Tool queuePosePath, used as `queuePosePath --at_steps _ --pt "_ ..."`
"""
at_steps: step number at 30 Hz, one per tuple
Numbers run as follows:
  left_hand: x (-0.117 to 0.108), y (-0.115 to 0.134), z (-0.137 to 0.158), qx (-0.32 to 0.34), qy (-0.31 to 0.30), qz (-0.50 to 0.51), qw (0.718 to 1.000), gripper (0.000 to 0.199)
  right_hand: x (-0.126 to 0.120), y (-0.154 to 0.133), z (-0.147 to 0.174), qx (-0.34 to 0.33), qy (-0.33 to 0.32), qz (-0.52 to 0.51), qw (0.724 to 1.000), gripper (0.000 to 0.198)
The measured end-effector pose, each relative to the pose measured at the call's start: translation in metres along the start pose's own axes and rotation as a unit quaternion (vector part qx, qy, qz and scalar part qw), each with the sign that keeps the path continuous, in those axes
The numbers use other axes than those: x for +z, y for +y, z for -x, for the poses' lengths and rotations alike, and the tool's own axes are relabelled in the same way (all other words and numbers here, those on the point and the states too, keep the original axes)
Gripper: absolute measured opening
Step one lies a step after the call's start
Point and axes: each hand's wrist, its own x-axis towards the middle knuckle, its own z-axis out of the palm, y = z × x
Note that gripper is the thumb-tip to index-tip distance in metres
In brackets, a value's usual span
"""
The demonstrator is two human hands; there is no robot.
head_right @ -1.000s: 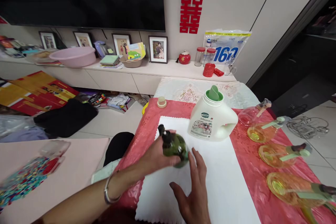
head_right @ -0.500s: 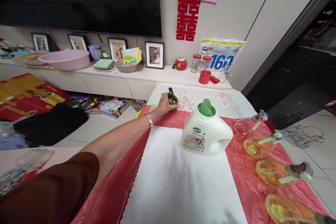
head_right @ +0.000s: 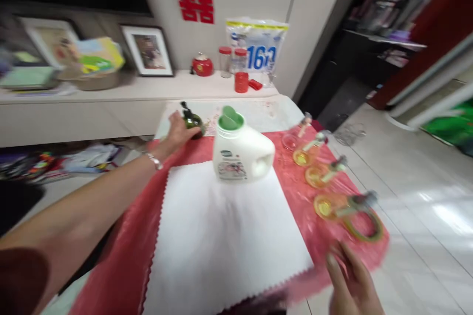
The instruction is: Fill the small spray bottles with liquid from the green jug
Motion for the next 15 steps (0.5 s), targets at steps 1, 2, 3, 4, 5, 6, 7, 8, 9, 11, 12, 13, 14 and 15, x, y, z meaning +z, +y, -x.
queuePosePath --at_steps 1,2,3,4,5,6,7,8,9,11,12,13,14,15 --pt "-0.002 0.002 0.006 0.026 0.008 -0.014 1.000 0.078 -0.003 -0.007 0.006 0.026 0.039 -0.025 0.999 0.079" --pt "-0.004 0.003 0.014 0.072 0.006 -0.024 0.997 0.071 -0.002 -0.013 0.007 0.034 0.059 -0.039 0.997 0.080" --pt "-0.007 0.004 0.022 0.102 0.010 -0.033 0.994 0.071 0.001 -0.018 0.005 0.029 0.081 -0.036 0.996 0.082" --pt "-0.010 0.005 0.033 0.125 0.019 -0.039 0.991 0.072 0.005 -0.021 0.000 0.021 0.094 -0.022 0.995 0.084" --pt "-0.013 0.005 0.045 0.147 0.020 -0.039 0.988 0.072 0.010 -0.023 -0.007 0.021 0.103 0.001 0.994 0.086" --pt "-0.017 0.006 0.060 0.164 0.019 -0.029 0.986 0.071 0.014 -0.022 -0.016 0.018 0.101 0.023 0.994 0.089" --pt "-0.021 0.008 0.076 0.175 0.026 -0.011 0.984 0.069 0.017 -0.021 -0.024 0.011 0.092 0.046 0.995 0.092" --pt "-0.025 0.009 0.093 0.182 0.029 0.006 0.983 0.065 0.020 -0.018 -0.033 0.003 0.081 0.066 0.994 0.094" --pt "-0.029 0.010 0.111 0.190 0.018 0.018 0.981 0.061 0.022 -0.014 -0.041 -0.005 0.075 0.079 0.994 0.096" --pt "-0.035 0.012 0.148 0.205 0.013 0.035 0.978 0.052 0.027 -0.007 -0.055 -0.022 0.070 0.094 0.993 0.102" --pt "-0.037 0.012 0.165 0.206 0.007 0.040 0.978 0.048 0.030 -0.004 -0.060 -0.029 0.071 0.097 0.992 0.106" --pt "-0.038 0.012 0.183 0.200 -0.009 0.043 0.979 0.044 0.034 -0.001 -0.065 -0.036 0.069 0.100 0.992 0.109" --pt "-0.038 0.011 0.199 0.192 -0.028 0.049 0.980 0.040 0.037 0.001 -0.070 -0.041 0.067 0.104 0.992 0.112" --pt "-0.038 0.009 0.215 0.182 -0.045 0.056 0.981 0.035 0.040 0.002 -0.073 -0.045 0.064 0.107 0.991 0.113"
